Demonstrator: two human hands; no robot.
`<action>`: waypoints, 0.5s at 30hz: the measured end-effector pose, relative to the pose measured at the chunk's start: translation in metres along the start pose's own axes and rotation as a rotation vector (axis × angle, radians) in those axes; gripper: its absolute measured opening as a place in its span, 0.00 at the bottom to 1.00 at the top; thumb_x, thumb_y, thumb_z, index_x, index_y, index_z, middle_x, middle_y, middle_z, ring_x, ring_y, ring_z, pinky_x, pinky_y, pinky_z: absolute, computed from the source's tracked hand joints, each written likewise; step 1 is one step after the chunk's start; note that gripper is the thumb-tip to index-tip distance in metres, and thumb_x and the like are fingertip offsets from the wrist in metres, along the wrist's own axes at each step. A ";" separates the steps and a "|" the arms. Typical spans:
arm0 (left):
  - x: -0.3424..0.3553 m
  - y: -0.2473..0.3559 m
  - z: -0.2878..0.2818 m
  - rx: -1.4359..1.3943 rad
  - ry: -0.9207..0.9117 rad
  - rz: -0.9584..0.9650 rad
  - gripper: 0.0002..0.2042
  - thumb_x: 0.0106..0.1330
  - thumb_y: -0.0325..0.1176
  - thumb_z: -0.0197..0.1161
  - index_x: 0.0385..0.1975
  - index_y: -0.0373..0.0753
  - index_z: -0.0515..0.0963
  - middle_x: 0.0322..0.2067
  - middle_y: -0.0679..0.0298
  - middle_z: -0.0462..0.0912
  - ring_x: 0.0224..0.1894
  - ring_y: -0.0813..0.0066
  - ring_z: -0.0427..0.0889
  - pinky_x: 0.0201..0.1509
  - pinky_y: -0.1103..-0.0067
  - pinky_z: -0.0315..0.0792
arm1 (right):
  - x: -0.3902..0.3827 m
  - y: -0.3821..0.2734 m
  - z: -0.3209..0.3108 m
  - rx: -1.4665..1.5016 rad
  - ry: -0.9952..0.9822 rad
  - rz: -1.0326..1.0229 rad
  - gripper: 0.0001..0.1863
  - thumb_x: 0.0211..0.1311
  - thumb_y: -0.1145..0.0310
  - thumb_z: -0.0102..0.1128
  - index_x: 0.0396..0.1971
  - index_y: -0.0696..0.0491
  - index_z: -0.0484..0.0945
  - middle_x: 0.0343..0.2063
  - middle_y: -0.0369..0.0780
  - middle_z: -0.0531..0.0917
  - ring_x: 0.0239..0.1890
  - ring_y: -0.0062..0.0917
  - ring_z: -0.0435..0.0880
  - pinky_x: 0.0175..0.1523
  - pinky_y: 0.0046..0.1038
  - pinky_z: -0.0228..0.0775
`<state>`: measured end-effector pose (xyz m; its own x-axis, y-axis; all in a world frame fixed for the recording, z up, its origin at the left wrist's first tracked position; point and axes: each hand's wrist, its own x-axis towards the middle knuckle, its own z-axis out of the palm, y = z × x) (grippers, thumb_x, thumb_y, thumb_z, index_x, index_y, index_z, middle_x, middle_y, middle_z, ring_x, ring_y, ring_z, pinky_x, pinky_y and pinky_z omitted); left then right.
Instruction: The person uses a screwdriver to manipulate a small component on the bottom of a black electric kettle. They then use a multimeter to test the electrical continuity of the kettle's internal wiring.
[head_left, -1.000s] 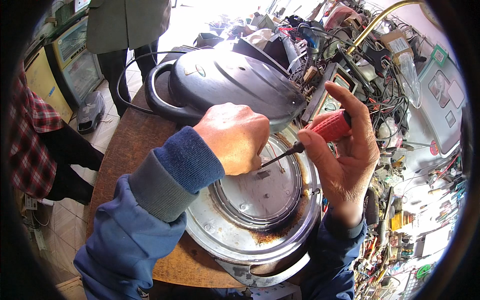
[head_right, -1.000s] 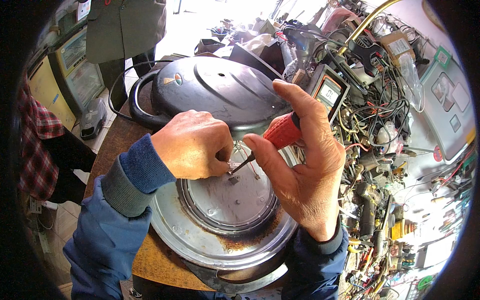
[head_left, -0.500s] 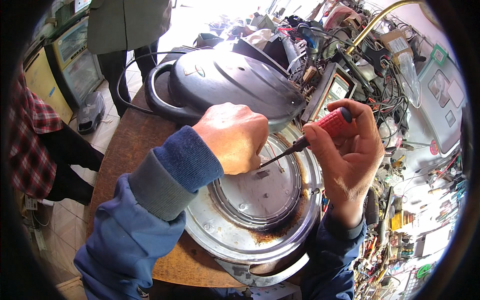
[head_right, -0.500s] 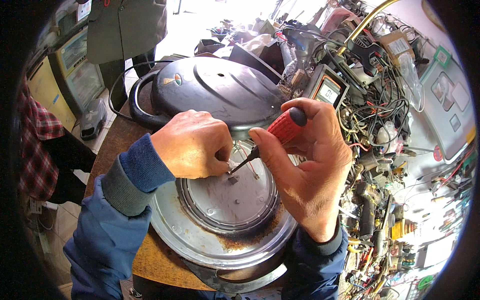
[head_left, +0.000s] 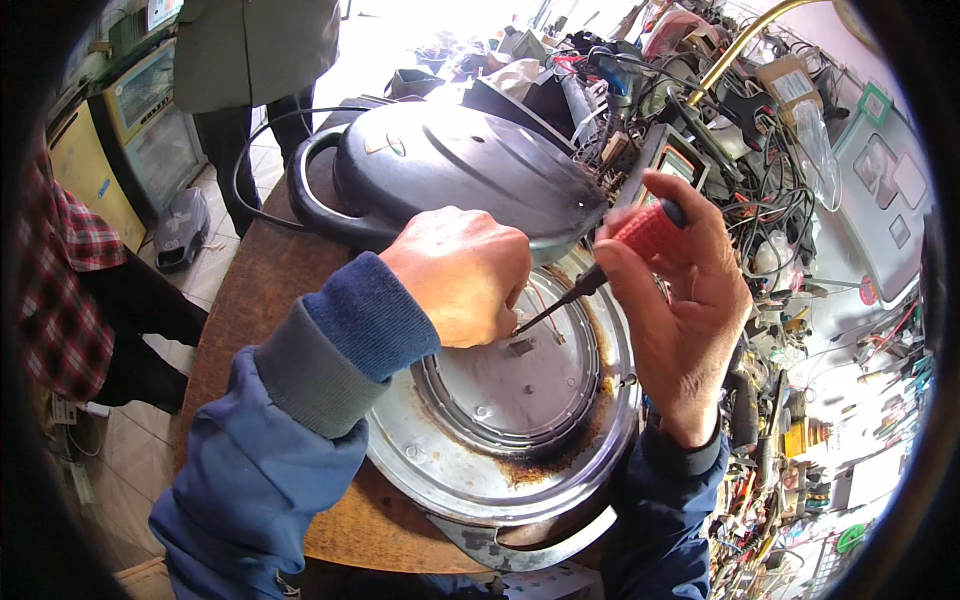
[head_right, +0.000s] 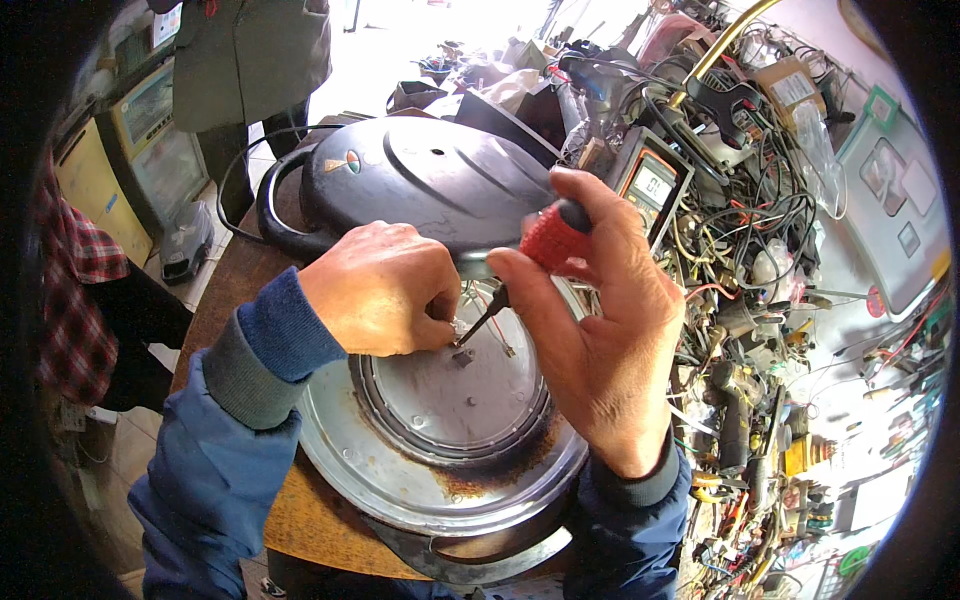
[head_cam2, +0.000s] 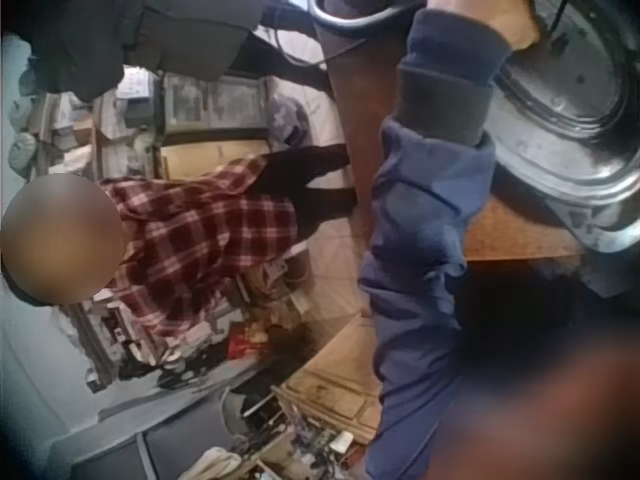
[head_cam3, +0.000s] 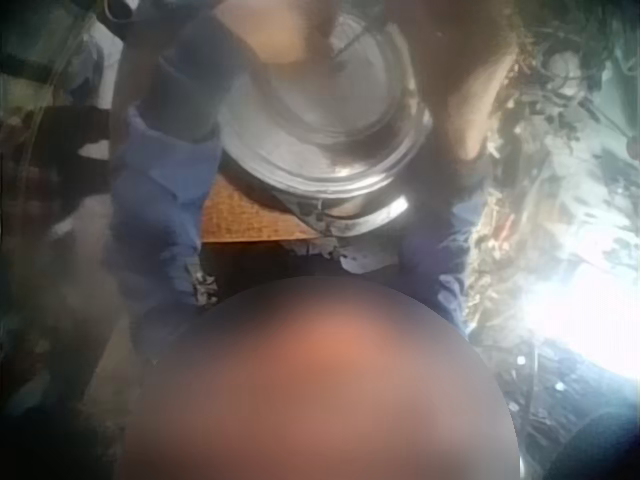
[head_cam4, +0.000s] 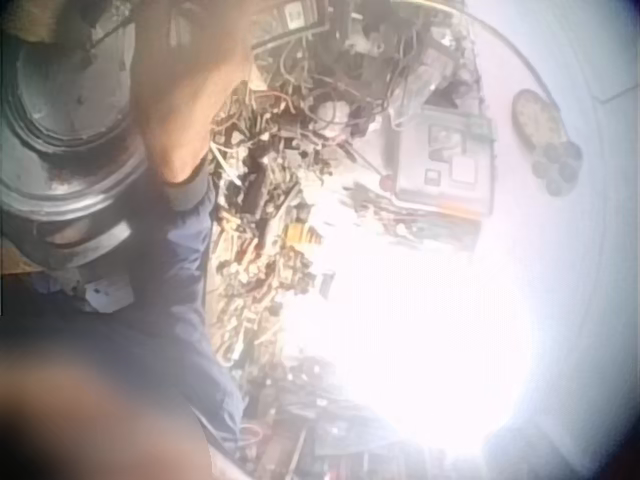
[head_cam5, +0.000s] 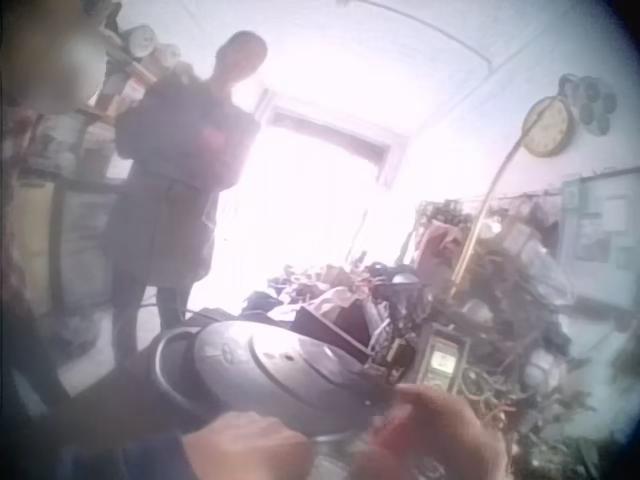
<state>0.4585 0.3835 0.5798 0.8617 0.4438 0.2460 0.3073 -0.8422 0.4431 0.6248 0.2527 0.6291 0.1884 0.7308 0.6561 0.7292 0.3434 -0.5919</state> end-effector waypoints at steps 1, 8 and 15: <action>0.004 0.003 -0.003 0.001 -0.050 -0.030 0.09 0.56 0.38 0.75 0.30 0.44 0.84 0.29 0.60 0.85 0.39 0.54 0.85 0.47 0.61 0.76 | -0.001 -0.002 0.000 0.124 0.000 0.038 0.24 0.66 0.77 0.71 0.61 0.62 0.76 0.43 0.43 0.89 0.43 0.24 0.90 0.53 0.28 0.82; -0.004 -0.003 0.005 -0.062 0.136 0.083 0.08 0.56 0.38 0.76 0.27 0.44 0.85 0.28 0.60 0.85 0.38 0.57 0.85 0.47 0.63 0.75 | -0.001 -0.010 -0.015 0.221 -0.118 0.112 0.24 0.62 0.82 0.72 0.57 0.63 0.75 0.42 0.45 0.88 0.45 0.26 0.90 0.56 0.29 0.83; -0.001 -0.006 -0.008 -0.137 0.028 0.088 0.12 0.57 0.37 0.75 0.35 0.35 0.86 0.29 0.57 0.87 0.34 0.56 0.87 0.43 0.65 0.79 | 0.001 -0.010 -0.003 0.020 -0.022 0.040 0.36 0.61 0.83 0.75 0.70 0.60 0.71 0.38 0.37 0.87 0.41 0.18 0.86 0.54 0.25 0.80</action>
<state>0.4530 0.3902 0.5837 0.8706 0.3804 0.3121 0.1716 -0.8292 0.5320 0.6201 0.2479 0.6370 0.2025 0.7570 0.6213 0.7077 0.3254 -0.6271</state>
